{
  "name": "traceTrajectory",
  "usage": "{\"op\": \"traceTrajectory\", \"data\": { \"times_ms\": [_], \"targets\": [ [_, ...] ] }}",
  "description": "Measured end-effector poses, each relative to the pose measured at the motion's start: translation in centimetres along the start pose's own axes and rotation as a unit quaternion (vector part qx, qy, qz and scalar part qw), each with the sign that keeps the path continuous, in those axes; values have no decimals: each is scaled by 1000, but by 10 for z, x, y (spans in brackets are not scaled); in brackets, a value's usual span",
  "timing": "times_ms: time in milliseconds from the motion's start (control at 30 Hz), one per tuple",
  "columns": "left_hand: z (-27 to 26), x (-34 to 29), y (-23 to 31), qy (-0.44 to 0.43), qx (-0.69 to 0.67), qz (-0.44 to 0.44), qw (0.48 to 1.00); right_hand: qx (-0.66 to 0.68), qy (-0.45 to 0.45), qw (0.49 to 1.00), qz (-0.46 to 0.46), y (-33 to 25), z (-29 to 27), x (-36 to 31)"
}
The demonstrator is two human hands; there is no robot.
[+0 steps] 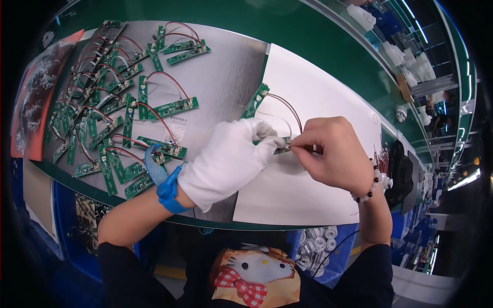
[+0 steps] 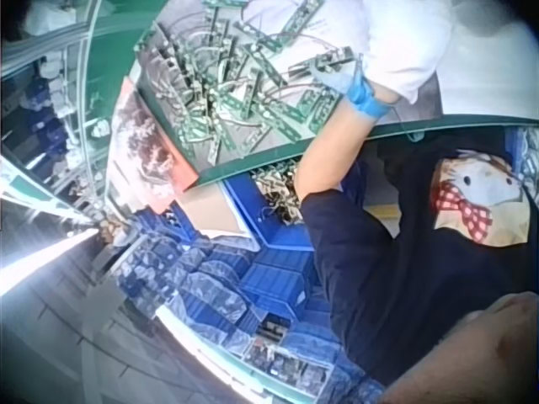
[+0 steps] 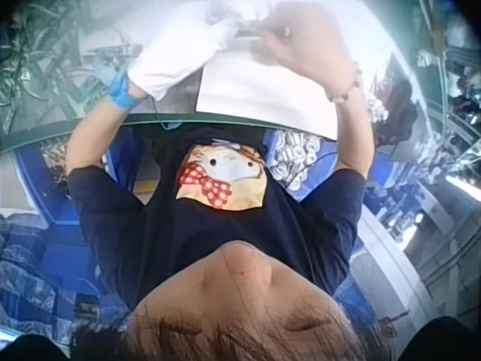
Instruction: The person assembles electronic components by connecting wires to circuit boards and attaching them to white plastic housings. They handle multiple units one at a time, picking up parts from a tray and placing the assembled units on the table.
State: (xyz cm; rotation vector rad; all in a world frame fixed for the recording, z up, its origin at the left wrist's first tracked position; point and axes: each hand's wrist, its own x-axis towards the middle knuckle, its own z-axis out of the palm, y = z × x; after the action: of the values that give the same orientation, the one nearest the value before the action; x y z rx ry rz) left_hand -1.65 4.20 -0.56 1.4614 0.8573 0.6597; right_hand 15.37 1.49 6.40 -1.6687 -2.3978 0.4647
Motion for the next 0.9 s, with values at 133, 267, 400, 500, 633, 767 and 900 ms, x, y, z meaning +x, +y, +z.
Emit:
{"op": "traceTrajectory", "data": {
  "times_ms": [133,267,400,500,633,767,900],
  "targets": [
    [0,0,0,-10,-11,-12,1000,-14,-41,999,-8,0,-4,3],
    [3,-1,-1,-9,-5,21,1000,-55,-63,996,-11,0,-3,2],
    [6,-2,-6,-3,1,37,999,-101,-71,992,-6,-5,3,3],
    [7,-4,-5,-5,-11,23,1000,-159,-92,983,6,-13,4,4],
    [4,-6,4,-37,-90,-44,994,-199,-83,976,-6,-13,5,2],
    [-1,-10,8,-61,-127,-102,985,-77,-120,989,-33,-5,-4,11],
    [4,-10,1,-54,-168,-93,980,39,-143,988,32,-2,-11,15]
  ]
}}
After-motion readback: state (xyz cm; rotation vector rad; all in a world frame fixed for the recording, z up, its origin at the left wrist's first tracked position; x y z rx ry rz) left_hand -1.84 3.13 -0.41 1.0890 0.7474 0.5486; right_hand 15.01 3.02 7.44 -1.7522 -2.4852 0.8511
